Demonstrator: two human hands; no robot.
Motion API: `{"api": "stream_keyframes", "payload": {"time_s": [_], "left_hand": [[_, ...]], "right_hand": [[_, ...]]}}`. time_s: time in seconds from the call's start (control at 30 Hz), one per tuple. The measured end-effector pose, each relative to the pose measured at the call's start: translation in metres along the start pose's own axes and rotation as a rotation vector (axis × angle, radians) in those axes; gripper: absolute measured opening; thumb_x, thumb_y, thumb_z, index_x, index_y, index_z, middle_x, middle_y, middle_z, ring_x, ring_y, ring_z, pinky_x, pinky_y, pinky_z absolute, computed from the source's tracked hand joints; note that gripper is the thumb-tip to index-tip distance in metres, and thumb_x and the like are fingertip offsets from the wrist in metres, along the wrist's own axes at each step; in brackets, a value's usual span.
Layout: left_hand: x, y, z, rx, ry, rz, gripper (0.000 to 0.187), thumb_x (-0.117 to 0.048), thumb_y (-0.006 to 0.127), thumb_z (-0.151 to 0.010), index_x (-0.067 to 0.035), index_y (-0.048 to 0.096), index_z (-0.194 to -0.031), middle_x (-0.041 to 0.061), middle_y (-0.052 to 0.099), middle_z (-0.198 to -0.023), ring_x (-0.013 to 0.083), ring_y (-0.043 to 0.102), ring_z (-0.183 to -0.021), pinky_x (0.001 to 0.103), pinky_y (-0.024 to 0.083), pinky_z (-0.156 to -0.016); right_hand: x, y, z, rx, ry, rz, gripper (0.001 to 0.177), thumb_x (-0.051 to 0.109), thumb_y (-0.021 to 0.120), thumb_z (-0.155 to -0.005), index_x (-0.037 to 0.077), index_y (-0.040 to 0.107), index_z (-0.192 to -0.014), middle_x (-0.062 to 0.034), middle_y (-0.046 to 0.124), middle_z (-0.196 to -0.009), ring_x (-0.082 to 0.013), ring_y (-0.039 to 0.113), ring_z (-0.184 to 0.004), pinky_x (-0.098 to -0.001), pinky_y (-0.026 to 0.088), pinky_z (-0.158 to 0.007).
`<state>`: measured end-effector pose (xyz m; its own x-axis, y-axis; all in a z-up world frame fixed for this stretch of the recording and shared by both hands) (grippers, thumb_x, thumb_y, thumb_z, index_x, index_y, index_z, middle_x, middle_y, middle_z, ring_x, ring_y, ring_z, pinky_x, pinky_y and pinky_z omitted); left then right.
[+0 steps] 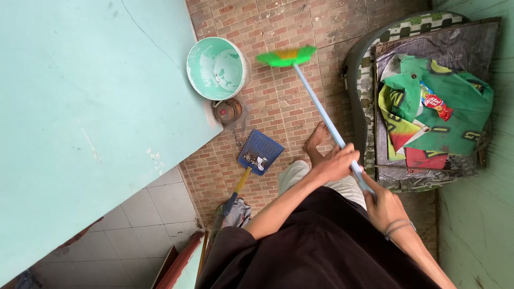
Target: Sweeping dirt and debris into a dustpan in a hallway.
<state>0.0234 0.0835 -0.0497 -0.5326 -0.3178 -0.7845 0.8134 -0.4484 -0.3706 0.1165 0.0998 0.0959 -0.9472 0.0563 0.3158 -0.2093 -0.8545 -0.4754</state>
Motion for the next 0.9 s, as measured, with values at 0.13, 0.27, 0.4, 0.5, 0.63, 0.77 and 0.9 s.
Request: {"api": "stream_keyframes", "payload": {"time_s": [0.13,0.27,0.4,0.5,0.63,0.77,0.9], "left_hand": [[0.049,-0.095,-0.047,-0.196,-0.013,-0.020,0.024,-0.026,0.062,-0.102,-0.009,0.053,-0.088,0.006,0.049,-0.100,0.0243,0.050,-0.092,0.044,0.048,-0.081],[0.160,-0.145,-0.093,-0.474,-0.106,-0.070,0.009,-0.020,0.057,-0.099,-0.013,0.054,-0.097,0.002,0.057,-0.110,0.0218,0.059,-0.091,0.039,0.055,-0.079],[0.220,-0.147,-0.095,-0.620,-0.195,-0.362,0.018,-0.020,0.069,-0.083,-0.014,0.059,-0.097,-0.001,0.062,-0.109,0.0263,0.061,-0.086,0.043,0.052,-0.070],[0.240,-0.058,-0.094,-0.290,-0.247,-0.109,0.006,-0.009,0.059,-0.092,-0.012,0.059,-0.096,0.004,0.057,-0.106,0.0180,0.062,-0.081,0.030,0.053,-0.067],[0.135,0.005,-0.027,-0.354,0.001,-0.160,0.034,-0.041,0.069,-0.093,-0.009,0.058,-0.086,0.007,0.055,-0.097,0.0259,0.056,-0.083,0.040,0.052,-0.072],[0.090,0.140,-0.006,0.070,0.000,0.038,0.030,-0.032,0.064,-0.097,-0.006,0.056,-0.083,0.008,0.048,-0.094,0.0229,0.055,-0.081,0.041,0.052,-0.068],[0.028,0.139,0.039,-0.031,0.058,0.115,0.021,-0.022,0.069,-0.088,-0.004,0.059,-0.084,0.008,0.051,-0.094,0.0231,0.060,-0.075,0.043,0.053,-0.069]], "right_hand": [[0.080,-0.008,-0.082,-0.165,-0.293,-0.044,0.053,0.015,0.057,-0.094,0.017,0.056,-0.147,-0.0357,0.066,-0.088,-0.0519,0.066,-0.090,-0.0566,0.051,-0.081],[0.136,0.031,-0.174,-0.093,-0.182,0.009,0.055,0.017,0.056,-0.097,0.024,0.051,-0.152,-0.0366,0.067,-0.104,-0.0537,0.064,-0.103,-0.0587,0.050,-0.092],[0.142,0.070,-0.217,-0.059,-0.170,0.068,0.052,0.018,0.057,-0.096,0.023,0.054,-0.147,-0.0343,0.067,-0.112,-0.0523,0.063,-0.108,-0.0572,0.051,-0.095],[0.112,0.089,-0.179,0.064,-0.078,0.217,0.049,0.022,0.051,-0.100,0.025,0.051,-0.149,-0.0319,0.069,-0.113,-0.0504,0.065,-0.109,-0.0570,0.051,-0.097],[0.026,0.100,-0.096,0.100,-0.037,0.312,0.054,0.021,0.047,-0.102,0.031,0.043,-0.155,-0.0322,0.070,-0.109,-0.0506,0.068,-0.104,-0.0594,0.051,-0.095],[-0.062,0.106,-0.030,0.076,-0.085,0.287,0.055,0.024,0.056,-0.096,0.031,0.050,-0.150,-0.0307,0.071,-0.106,-0.0486,0.069,-0.101,-0.0552,0.053,-0.093],[-0.076,0.084,0.033,0.029,-0.037,0.316,0.058,0.024,0.061,-0.094,0.033,0.054,-0.150,-0.0288,0.073,-0.096,-0.0459,0.071,-0.093,-0.0521,0.056,-0.086]]}}
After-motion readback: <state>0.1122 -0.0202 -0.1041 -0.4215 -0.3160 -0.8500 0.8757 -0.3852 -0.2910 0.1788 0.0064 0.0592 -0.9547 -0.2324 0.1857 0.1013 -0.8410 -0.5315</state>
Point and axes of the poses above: each hand's wrist, its own z-axis away from the middle knuckle, its own y-axis out of the palm, x = y × z, the point moved 10 cm from there along -z, towards the middle knuckle
